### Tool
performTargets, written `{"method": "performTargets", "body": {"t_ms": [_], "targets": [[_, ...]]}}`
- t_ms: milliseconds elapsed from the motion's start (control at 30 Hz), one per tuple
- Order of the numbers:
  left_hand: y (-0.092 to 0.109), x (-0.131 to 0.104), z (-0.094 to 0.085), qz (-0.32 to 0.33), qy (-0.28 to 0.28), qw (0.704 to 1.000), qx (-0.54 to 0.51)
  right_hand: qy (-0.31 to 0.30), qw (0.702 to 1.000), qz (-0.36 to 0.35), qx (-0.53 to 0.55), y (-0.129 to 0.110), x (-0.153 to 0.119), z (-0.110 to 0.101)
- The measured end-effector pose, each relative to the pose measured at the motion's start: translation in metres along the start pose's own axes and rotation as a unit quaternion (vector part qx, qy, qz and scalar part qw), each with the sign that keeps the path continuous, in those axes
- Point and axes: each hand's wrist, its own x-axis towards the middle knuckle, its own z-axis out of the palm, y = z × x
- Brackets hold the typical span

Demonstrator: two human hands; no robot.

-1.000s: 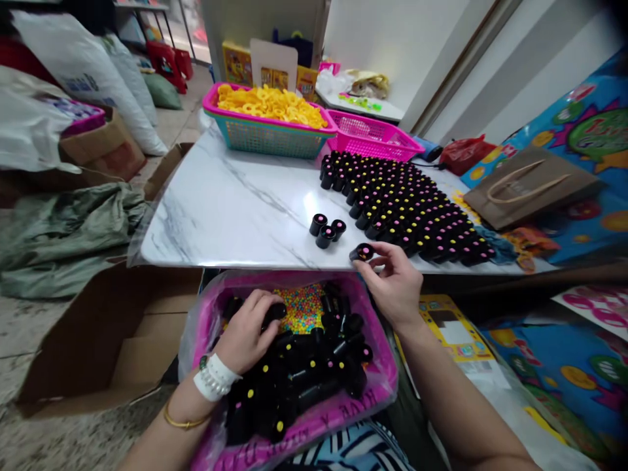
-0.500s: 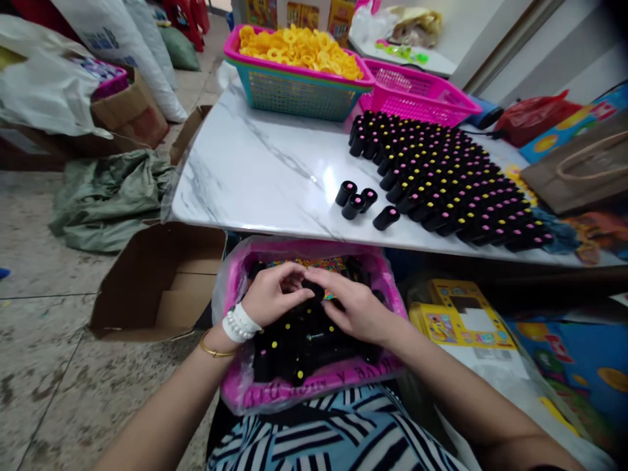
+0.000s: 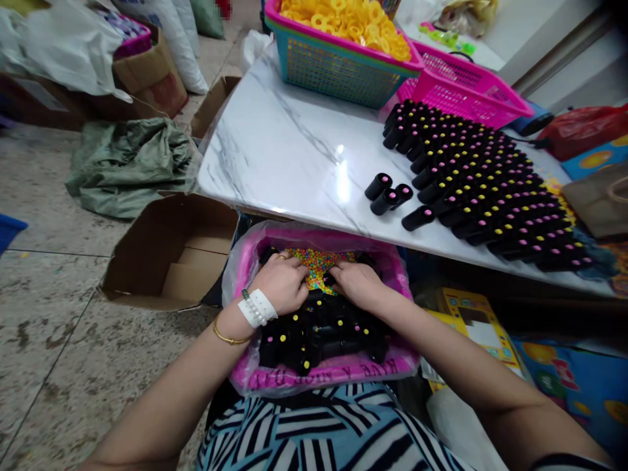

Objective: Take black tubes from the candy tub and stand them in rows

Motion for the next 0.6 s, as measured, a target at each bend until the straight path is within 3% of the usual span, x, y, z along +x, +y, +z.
{"method": "performTargets", "body": {"t_ms": [167,300,400,467,600], "targets": [[0.0,0.001,0.001,-0.039,-0.029,0.998,0.029,0.01,0.997,-0.064,0.044,-0.005,0.017,0.004],[0.0,0.001,0.0,-0.055,-0.027,0.998,0.031,0.062,0.969,-0.104,0.218,0.004,0.014,0.011],[0.001,0.0,-0.001,-0.049,-0.029,0.998,0.028,0.105,0.917,-0.086,0.375,0.013,-0.002,0.014],[0.0,0.0,-0.002,-0.047,-0.032,0.998,0.029,0.137,0.894,-0.063,0.423,0.017,-0.013,0.015],[-0.001,0.003,-0.002,-0.046,-0.044,0.998,0.028,0.195,0.906,-0.03,0.375,0.017,-0.03,0.014]]}}
